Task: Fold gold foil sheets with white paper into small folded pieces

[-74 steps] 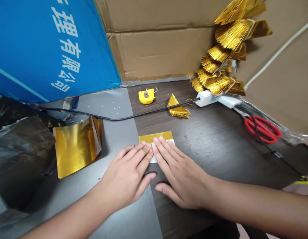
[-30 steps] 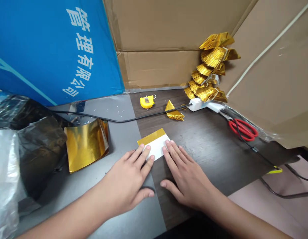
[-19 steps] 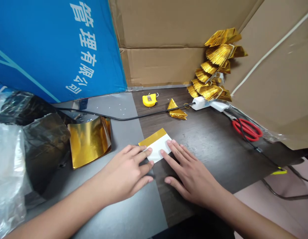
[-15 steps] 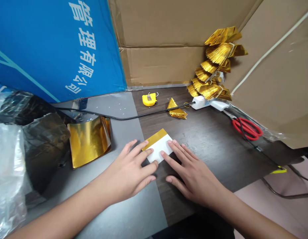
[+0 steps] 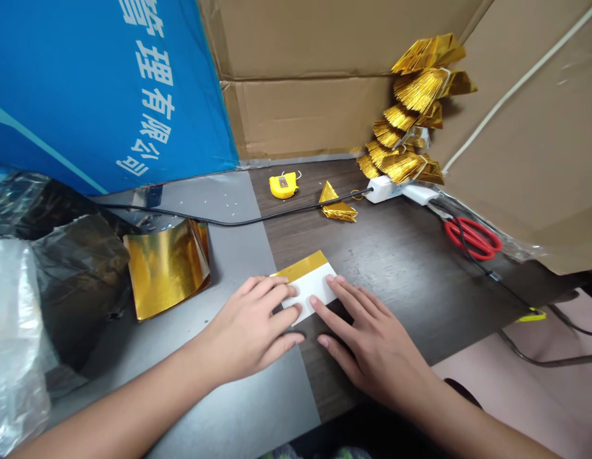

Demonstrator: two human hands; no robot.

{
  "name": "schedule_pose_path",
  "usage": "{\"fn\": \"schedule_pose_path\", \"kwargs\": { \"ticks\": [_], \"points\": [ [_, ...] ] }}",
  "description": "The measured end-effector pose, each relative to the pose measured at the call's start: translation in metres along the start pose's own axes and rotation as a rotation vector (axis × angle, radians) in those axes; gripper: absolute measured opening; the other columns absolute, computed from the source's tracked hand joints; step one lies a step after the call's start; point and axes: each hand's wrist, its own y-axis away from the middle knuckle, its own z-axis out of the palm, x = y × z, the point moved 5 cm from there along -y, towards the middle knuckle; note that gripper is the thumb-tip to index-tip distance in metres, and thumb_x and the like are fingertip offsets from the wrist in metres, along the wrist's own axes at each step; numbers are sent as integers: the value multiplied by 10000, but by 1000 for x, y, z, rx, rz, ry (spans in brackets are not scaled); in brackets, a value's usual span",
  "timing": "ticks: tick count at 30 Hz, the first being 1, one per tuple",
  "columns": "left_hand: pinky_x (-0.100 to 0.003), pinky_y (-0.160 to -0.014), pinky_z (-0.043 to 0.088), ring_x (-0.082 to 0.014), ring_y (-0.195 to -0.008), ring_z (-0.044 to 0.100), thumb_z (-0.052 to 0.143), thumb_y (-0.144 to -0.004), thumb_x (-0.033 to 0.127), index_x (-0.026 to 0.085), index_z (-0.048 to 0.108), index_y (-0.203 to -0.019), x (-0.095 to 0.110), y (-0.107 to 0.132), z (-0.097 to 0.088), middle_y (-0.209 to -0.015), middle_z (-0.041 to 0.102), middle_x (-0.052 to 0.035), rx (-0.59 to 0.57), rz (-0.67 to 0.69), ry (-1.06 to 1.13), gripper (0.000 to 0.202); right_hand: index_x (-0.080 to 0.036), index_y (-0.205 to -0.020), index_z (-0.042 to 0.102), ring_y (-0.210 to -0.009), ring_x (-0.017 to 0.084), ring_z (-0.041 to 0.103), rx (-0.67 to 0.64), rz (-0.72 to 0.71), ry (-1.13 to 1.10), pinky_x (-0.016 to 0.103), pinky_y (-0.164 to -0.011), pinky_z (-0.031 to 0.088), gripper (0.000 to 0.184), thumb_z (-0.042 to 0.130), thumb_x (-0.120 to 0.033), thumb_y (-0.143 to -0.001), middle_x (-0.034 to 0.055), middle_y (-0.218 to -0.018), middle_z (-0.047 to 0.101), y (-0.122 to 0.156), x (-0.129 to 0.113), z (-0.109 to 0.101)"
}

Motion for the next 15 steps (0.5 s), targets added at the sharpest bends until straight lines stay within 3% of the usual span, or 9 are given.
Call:
{"fn": "schedule_pose_path", "kwargs": {
  "ticks": [4,8,11,15],
  "points": [
    [-435,-978,460,-275,-1219,561,522,-1001,366,190,671,-1043,-2,1,1,-1203,650,-88,25,-38,13,235,-232,-1269,710,-1071,315,649,50,22,-14,469,-802,571,323,548,-266,-991,183,-1272,653,-3,4,-5],
    [-394,-873,465,-238,-1122,571,460,-1014,259,208,667,-1029,-10,2,4,-1243,623,-89,66,-165,42,214,-223,-1137,756,-883,236,618,98,16,-33,393,-706,492,261,527,-254,-1015,105,-1066,724,-10,16,-5],
    [-406,-868,456,-243,-1106,550,472,-1010,290,197,634,-1059,-16,1,6,-1249,612,-101,77,-278,89,194,-196,-1098,749,-826,216,582,74,21,-85,374,-701,479,241,529,-258,-1022,82,-903,702,-15,27,-1],
    [-409,-835,449,-235,-976,524,515,-987,331,197,617,-1152,-18,-4,6,-1121,624,-90,46,-319,101,236,-151,-1232,666,-877,241,568,-31,17,-117,397,-758,522,286,589,-270,-984,108,-977,645,-24,35,3]
  ]
}}
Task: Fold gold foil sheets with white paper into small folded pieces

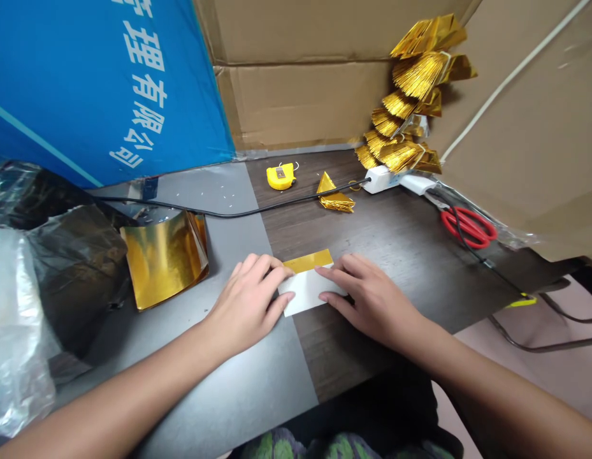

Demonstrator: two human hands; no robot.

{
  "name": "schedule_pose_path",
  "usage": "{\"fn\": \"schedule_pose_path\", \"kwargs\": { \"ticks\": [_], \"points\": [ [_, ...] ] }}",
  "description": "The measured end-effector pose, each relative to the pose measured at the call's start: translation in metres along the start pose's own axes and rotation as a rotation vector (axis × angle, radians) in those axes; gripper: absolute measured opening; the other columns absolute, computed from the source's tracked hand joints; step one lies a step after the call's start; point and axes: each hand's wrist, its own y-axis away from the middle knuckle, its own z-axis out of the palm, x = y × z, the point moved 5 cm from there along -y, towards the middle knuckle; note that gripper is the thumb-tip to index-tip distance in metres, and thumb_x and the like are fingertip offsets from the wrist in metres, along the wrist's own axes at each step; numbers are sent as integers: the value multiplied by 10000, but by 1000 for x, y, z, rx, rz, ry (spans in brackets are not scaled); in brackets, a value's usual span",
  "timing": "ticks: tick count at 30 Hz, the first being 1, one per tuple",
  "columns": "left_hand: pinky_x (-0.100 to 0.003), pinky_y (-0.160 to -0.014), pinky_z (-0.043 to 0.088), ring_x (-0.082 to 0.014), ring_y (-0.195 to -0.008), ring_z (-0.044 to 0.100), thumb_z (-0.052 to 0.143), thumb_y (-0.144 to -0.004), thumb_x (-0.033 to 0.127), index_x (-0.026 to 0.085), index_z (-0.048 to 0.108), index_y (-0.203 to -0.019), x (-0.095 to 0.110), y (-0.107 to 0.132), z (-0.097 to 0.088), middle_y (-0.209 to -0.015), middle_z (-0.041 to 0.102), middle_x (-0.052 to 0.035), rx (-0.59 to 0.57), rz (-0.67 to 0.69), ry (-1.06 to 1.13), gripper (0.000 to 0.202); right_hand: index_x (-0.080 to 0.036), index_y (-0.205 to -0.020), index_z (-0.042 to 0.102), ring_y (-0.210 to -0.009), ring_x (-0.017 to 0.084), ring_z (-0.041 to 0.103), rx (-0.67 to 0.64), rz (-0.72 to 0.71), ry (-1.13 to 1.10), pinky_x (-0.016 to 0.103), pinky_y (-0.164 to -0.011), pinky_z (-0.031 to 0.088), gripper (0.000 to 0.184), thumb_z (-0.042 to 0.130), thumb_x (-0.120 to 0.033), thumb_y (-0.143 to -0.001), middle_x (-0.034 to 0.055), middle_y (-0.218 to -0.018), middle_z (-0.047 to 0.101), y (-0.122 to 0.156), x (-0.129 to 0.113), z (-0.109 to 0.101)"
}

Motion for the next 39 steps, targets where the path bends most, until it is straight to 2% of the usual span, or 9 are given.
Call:
{"fn": "schedule_pose_path", "kwargs": {
  "ticks": [4,8,12,16,19,23,31,35,39],
  "points": [
    [-407,-822,450,-234,-922,525,539,-975,364,190,633,-1148,0,-5,-1,-981,625,-70,-12,-39,9,263,-110,-1355,564,-936,265,562,-123,-3,21,438,-795,531,429,623,-251,-954,143,-1108,610,-7,2,-2],
    [-405,-822,453,-225,-876,545,627,-925,456,170,628,-1035,1,-9,-1,-905,634,-55,-44,-112,-17,306,-130,-1247,610,-930,262,540,-169,21,15,421,-788,513,339,657,-254,-934,123,-1073,589,-13,1,-6],
    [-434,-831,448,-260,-923,544,645,-903,497,175,629,-999,5,-11,-1,-938,624,-71,-101,-184,-61,336,-137,-1136,624,-965,268,539,-181,39,19,412,-813,500,289,723,-241,-885,114,-1083,571,-17,0,-9],
    [-451,-867,442,-287,-994,534,640,-910,469,184,639,-953,11,-12,-1,-964,608,-76,-165,-246,-70,289,-134,-1120,602,-981,271,531,-189,35,5,412,-833,491,314,750,-225,-859,111,-1100,582,-19,0,-9],
    [-443,-884,446,-278,-1001,545,649,-912,443,184,626,-1016,13,-12,0,-1006,620,-70,-206,-301,-60,281,-132,-1136,585,-995,281,523,-216,17,-16,417,-838,482,347,758,-222,-849,114,-1125,592,-21,1,-8],
    [-461,-909,456,-296,-1036,555,664,-901,480,170,599,-1096,14,-12,-2,-1051,624,-75,-200,-339,-120,372,-149,-1101,580,-1001,281,528,-252,19,-38,402,-830,458,332,770,-218,-839,113,-1146,593,-26,3,-8],
    [-438,-887,468,-303,-1032,578,710,-868,497,184,627,-1015,15,-17,-3,-1008,636,-74,-260,-374,-135,356,-193,-946,558,-973,254,557,-436,128,-110,346,-810,391,370,859,-296,-758,45,-1003,627,-42,15,-5],
    [-420,-871,463,-300,-1047,569,729,-853,473,187,621,-987,13,-17,-3,-1029,627,-76,-264,-391,-97,333,-195,-885,533,-932,238,555,-429,138,-155,321,-777,384,385,872,-293,-732,47,-982,611,-45,17,-4],
    [-381,-834,455,-262,-983,598,738,-850,392,192,582,-970,13,-17,-3,-970,653,-47,-257,-397,-26,280,-195,-851,518,-889,218,546,-367,71,-239,302,-750,385,367,863,-230,-727,34,-934,622,-43,18,-2]
  ]
}}
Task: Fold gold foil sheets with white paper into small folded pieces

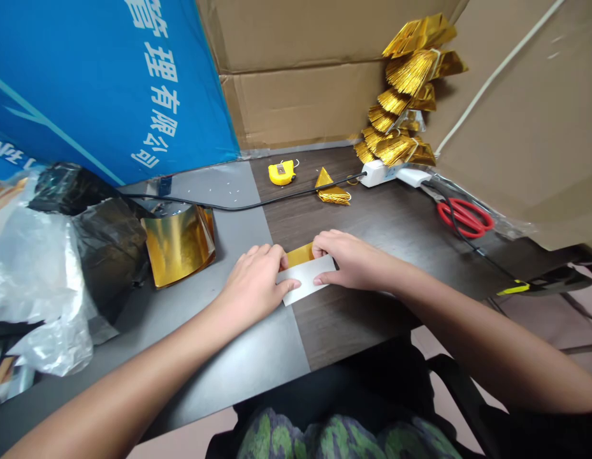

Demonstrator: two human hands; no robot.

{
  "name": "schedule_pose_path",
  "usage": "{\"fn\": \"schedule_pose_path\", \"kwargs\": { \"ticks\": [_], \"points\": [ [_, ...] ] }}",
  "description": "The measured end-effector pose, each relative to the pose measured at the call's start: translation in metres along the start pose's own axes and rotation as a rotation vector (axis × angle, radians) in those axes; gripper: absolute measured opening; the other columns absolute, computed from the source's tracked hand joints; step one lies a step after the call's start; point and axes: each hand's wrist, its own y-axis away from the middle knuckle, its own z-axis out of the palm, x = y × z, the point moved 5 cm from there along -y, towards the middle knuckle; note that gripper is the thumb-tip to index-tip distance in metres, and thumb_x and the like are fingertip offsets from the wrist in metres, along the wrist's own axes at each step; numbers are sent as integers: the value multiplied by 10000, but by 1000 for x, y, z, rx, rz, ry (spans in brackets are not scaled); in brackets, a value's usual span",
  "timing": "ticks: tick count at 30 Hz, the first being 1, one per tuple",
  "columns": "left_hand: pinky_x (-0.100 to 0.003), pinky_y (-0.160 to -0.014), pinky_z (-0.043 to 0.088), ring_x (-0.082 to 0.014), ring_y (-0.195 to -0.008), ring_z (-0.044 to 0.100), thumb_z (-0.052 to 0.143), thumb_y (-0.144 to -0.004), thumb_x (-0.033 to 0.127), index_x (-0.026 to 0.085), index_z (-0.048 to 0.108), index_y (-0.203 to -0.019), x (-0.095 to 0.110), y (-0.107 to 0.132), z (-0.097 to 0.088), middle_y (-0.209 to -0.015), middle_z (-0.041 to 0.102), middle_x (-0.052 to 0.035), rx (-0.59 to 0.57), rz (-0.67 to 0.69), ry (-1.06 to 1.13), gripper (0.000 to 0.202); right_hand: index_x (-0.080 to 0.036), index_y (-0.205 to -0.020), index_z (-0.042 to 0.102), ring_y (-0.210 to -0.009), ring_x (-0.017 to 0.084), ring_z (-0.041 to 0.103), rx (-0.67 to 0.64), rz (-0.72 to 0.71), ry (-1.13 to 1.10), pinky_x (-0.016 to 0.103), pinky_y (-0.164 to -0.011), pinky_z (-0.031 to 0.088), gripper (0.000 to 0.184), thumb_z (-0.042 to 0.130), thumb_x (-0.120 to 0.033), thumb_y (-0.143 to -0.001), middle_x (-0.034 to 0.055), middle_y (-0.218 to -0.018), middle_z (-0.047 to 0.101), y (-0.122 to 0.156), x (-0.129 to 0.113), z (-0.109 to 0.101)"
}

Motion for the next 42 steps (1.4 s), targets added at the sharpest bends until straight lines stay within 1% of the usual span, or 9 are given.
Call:
{"fn": "schedule_pose_path", "kwargs": {
  "ticks": [4,9,12,18,24,31,36,39,42],
  "points": [
    [-336,-793,429,-208,-892,618,761,-835,356,208,560,-1053,0,3,0,-922,670,0,-23,22,115,332,-184,-864,558,-854,207,528,42,-70,-31,300,-745,391,310,848,-221,-759,33,-886,640,3,2,3],
    [-325,-781,369,-204,-911,601,686,-896,321,202,622,-914,0,12,6,-912,655,2,-26,107,97,137,-172,-853,583,-822,199,503,89,-119,-47,311,-754,389,279,839,-262,-790,31,-837,629,8,6,7],
    [-316,-762,342,-194,-885,589,617,-943,345,208,639,-956,0,17,10,-909,651,4,46,159,78,140,-168,-858,586,-809,193,495,127,-167,-65,311,-758,384,254,820,-254,-811,25,-823,619,11,8,8],
    [-303,-716,316,-182,-802,533,550,-985,336,189,625,-905,1,24,16,-846,643,-8,218,273,-13,184,-171,-891,595,-817,194,486,208,-281,-87,302,-748,374,239,798,-283,-837,24,-824,613,15,12,11],
    [-317,-728,363,-191,-801,518,542,-990,391,173,651,-952,2,26,20,-880,648,-42,273,310,-21,246,-165,-891,623,-801,200,482,291,-374,-18,307,-719,372,217,745,-345,-889,38,-808,608,20,13,13],
    [-324,-736,393,-187,-813,522,534,-1003,343,182,683,-941,4,32,21,-846,650,-43,325,305,-2,228,-163,-944,662,-834,203,542,297,-481,26,340,-783,463,247,619,-404,-978,67,-878,653,28,13,10],
    [-311,-733,413,-172,-826,546,567,-998,307,216,724,-1040,7,37,21,-890,683,-33,394,357,-2,186,-171,-941,684,-864,203,592,320,-499,43,338,-805,507,221,595,-366,-997,71,-909,683,33,12,10],
    [-292,-707,416,-161,-814,543,574,-996,261,227,729,-1102,8,41,20,-917,699,-28,435,416,-33,191,-175,-914,700,-857,198,605,345,-496,74,323,-782,525,171,594,-281,-994,62,-894,692,37,10,10],
    [-295,-682,402,-167,-811,526,565,-992,200,209,713,-1155,10,47,21,-963,709,-34,477,474,-137,221,-174,-962,719,-905,201,636,361,-504,95,324,-802,552,151,571,-193,-985,65,-939,709,43,9,11]
  ]
}}
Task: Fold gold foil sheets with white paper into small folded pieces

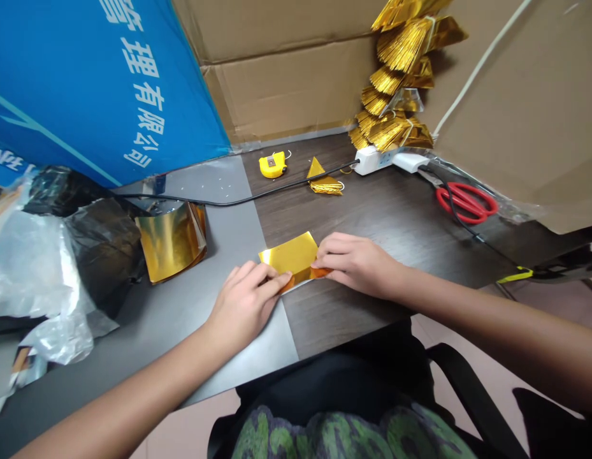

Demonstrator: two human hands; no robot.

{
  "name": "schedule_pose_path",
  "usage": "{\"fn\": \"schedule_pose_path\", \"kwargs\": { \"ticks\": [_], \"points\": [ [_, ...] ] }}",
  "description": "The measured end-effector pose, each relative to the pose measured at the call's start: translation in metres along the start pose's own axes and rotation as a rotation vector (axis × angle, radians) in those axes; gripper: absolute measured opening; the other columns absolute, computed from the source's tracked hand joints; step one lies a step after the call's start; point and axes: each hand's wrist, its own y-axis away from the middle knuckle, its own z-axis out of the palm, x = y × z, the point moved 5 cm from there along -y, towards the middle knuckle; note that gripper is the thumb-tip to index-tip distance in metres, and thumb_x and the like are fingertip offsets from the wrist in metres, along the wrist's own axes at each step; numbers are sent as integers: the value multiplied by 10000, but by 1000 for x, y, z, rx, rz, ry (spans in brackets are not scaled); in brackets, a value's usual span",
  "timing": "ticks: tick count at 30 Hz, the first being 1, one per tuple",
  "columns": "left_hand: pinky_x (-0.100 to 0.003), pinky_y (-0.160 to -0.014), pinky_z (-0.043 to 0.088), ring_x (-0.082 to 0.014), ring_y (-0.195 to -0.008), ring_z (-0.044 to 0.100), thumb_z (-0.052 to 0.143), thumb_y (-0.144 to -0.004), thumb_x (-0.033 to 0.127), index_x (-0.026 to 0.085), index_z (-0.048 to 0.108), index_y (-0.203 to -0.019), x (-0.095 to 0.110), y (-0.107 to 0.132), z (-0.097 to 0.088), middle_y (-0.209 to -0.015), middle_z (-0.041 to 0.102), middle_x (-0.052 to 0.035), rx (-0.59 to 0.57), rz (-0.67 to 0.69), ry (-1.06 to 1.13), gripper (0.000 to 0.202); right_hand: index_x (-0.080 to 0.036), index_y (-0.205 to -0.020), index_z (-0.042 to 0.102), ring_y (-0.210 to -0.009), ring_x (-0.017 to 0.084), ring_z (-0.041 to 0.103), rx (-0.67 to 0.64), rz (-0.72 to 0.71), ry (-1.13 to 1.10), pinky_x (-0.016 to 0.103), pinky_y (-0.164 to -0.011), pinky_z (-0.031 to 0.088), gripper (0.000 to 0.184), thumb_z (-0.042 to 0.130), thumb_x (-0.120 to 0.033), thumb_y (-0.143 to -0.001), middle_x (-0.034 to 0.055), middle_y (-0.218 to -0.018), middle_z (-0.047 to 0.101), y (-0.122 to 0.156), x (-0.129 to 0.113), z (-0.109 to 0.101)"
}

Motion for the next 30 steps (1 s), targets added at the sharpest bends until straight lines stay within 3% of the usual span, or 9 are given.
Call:
{"fn": "schedule_pose_path", "kwargs": {
  "ticks": [5,10,17,23,30],
  "points": [
    [-318,-662,361,-195,-841,523,550,-992,189,171,659,-1255,7,6,0,-1019,710,-59,-58,90,-166,285,-184,-1075,734,-992,210,670,-8,2,40,350,-848,592,240,500,-204,-1026,77,-1040,726,8,-4,-2],
    [-359,-730,387,-232,-917,547,500,-999,179,127,585,-1353,10,11,2,-1111,694,-106,-182,134,-275,369,-177,-1115,731,-1055,211,684,-14,-29,88,375,-914,612,281,460,-195,-1044,97,-1099,727,11,-9,-4],
    [-388,-776,399,-248,-968,555,449,-980,145,144,513,-1429,15,15,2,-1177,666,-117,-299,153,-355,454,-162,-1172,718,-1165,237,664,-47,-31,89,425,-979,608,300,453,-176,-1033,134,-1173,707,15,-11,-4],
    [-352,-706,412,-234,-898,558,462,-981,142,85,583,-1334,22,12,-5,-1110,694,-115,-175,158,-324,377,-157,-1184,714,-1211,247,655,-34,0,121,411,-994,606,294,468,-169,-1024,142,-1226,695,19,-12,-3],
    [-298,-662,436,-176,-806,559,523,-993,169,168,668,-1222,15,13,-11,-1003,705,-74,-1,51,-143,271,-203,-1197,713,-1206,229,657,-13,30,74,413,-997,606,299,473,-176,-1022,110,-1240,697,21,-10,0]
  ]
}}
